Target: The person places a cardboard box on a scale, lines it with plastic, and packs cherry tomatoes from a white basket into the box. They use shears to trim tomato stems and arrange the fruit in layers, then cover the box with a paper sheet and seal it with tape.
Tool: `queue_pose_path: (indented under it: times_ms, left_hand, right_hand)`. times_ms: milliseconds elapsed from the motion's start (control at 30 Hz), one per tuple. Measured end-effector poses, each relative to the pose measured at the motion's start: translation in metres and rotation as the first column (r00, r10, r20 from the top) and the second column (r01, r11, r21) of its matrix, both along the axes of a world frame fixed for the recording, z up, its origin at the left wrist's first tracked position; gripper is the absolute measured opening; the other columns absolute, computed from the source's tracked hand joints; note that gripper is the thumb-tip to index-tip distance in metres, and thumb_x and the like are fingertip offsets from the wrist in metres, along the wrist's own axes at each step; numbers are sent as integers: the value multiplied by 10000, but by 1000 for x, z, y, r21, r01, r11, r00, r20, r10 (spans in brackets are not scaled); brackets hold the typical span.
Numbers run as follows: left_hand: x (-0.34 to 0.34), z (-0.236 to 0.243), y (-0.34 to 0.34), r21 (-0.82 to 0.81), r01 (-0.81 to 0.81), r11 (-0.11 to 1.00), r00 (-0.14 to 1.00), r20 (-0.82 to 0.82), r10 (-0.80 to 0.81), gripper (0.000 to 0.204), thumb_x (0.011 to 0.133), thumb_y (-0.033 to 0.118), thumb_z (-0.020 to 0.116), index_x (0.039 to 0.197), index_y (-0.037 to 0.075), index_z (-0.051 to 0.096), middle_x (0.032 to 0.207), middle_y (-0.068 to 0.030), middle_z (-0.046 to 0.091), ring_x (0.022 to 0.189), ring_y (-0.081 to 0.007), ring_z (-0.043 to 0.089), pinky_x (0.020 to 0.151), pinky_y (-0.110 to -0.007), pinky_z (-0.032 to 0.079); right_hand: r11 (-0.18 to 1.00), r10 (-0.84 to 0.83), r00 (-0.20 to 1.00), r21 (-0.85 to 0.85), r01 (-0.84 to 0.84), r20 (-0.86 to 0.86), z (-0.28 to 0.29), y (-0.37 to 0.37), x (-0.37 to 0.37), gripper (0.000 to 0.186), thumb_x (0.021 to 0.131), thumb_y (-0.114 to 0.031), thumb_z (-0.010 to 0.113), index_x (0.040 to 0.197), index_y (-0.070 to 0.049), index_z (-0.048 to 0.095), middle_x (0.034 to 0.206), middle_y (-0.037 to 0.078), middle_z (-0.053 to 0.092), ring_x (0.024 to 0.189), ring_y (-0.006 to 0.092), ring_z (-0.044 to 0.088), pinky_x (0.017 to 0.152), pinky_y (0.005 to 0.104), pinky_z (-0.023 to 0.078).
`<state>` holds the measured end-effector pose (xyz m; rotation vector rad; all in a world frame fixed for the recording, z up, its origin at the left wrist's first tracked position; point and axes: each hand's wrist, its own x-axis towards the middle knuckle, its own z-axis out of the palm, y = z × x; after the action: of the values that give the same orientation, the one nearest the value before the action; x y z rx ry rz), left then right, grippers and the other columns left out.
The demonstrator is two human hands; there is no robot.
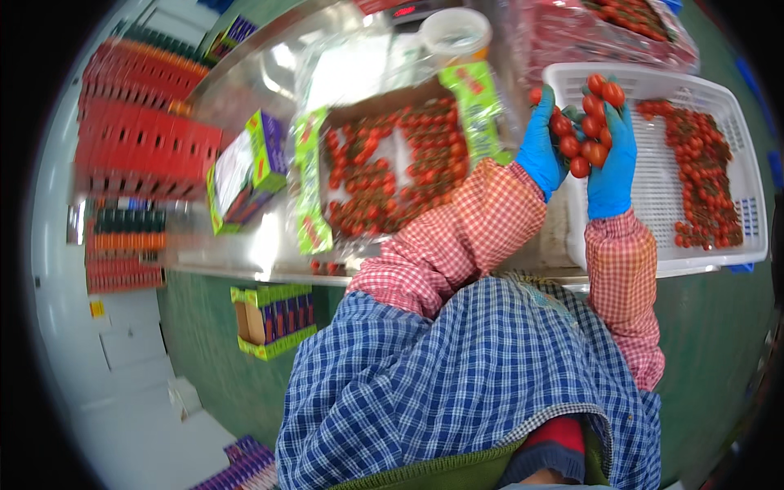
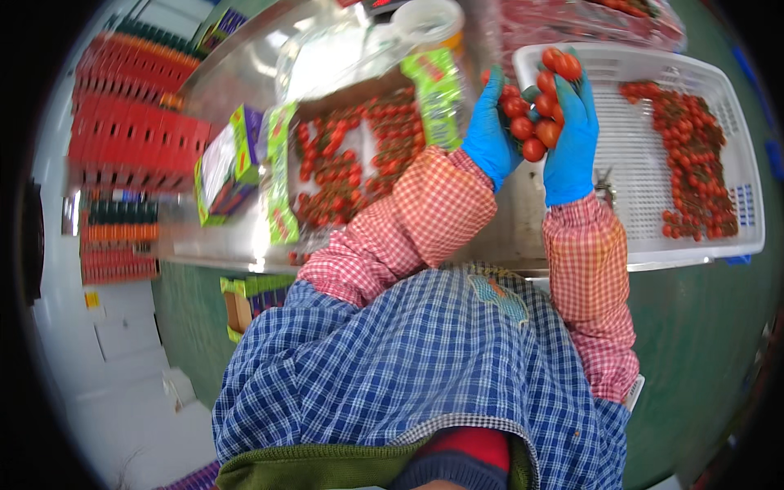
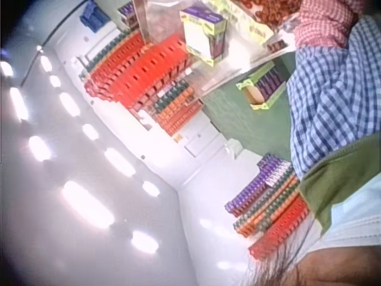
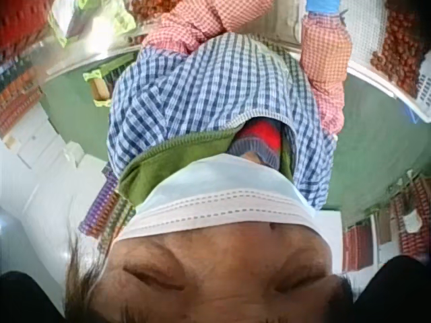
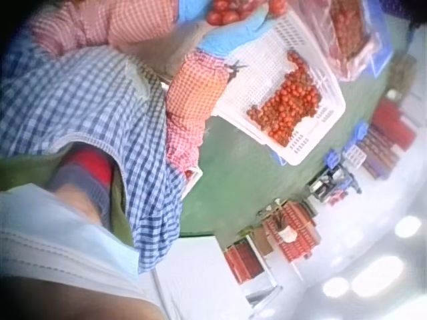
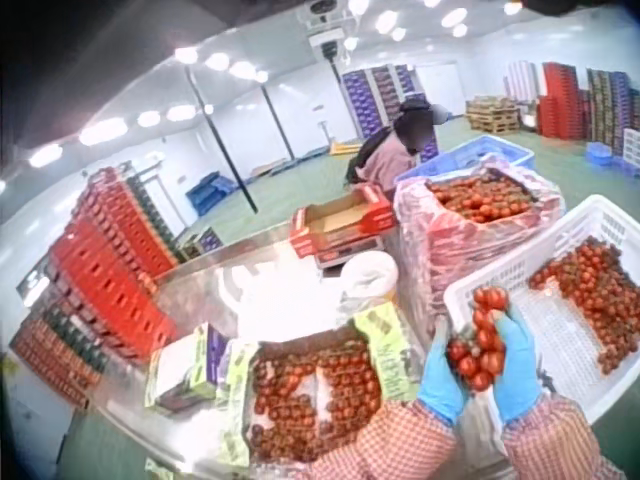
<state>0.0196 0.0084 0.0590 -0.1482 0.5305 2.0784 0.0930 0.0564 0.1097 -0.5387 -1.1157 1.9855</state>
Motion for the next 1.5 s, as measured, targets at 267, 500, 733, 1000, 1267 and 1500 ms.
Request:
queue_pose_path:
  times_ms: [267,500,733,1000,1267,1500]
  left_hand:
    - [-117,37,-126,-475,-156,866,529,-780,-333,392,829,213,609,1171,68,482,1089,-104,573,824,-146,584,705,-262,505]
    - [-115,-17,-169,-738,-420,528,-603,-208,-770,856,732,420,651,1393,125,195,1412,-151,247,1308,-366,208,1043,-483,206]
    - [-124,-7,-183,-406,-493,769,-390,-687,-613,502,817,189,604,1271,69,425,1256,-155,469,1131,-301,467,947,-372,383]
    - [-181,-51,-155,-415,-493,765,-656,-400,-640,345,722,190,657,1053,101,617,988,-139,547,961,-324,511,861,-387,411]
    - [-279,-24,-181,-572,-608,550,-252,-518,-817,269,774,9,599,1042,22,615,993,-87,615,917,-177,572,816,-276,450]
    - [-207,23,12,-316,-283,906,-467,-779,-418,295,808,-41,508,1090,2,581,1042,-114,600,969,-198,563,855,-285,426]
  right_hand:
    - [615,591,755,447,-650,284,-19,3,-45,555,832,-173,584,1341,-139,368,1196,43,517,994,145,524,876,276,434]
    - [-211,190,402,437,-874,896,-60,-9,-53,629,771,-119,612,1338,-132,342,1285,124,428,1112,313,460,941,393,395]
    - [-248,227,709,744,-621,668,-59,-20,-25,489,859,-221,519,1318,-130,376,1375,103,334,1267,319,303,1031,421,285]
    - [408,-39,842,778,-478,538,-11,92,35,298,885,-51,469,1170,-90,547,1127,104,579,1013,212,574,864,308,462]
    - [404,-814,306,859,-314,494,-53,287,204,396,828,-198,538,1214,-116,497,1103,151,578,981,319,567,836,401,459]
    - [853,-519,-488,390,-346,702,-96,429,309,578,719,-412,612,1182,-76,532,1037,184,609,942,284,598,792,371,470]
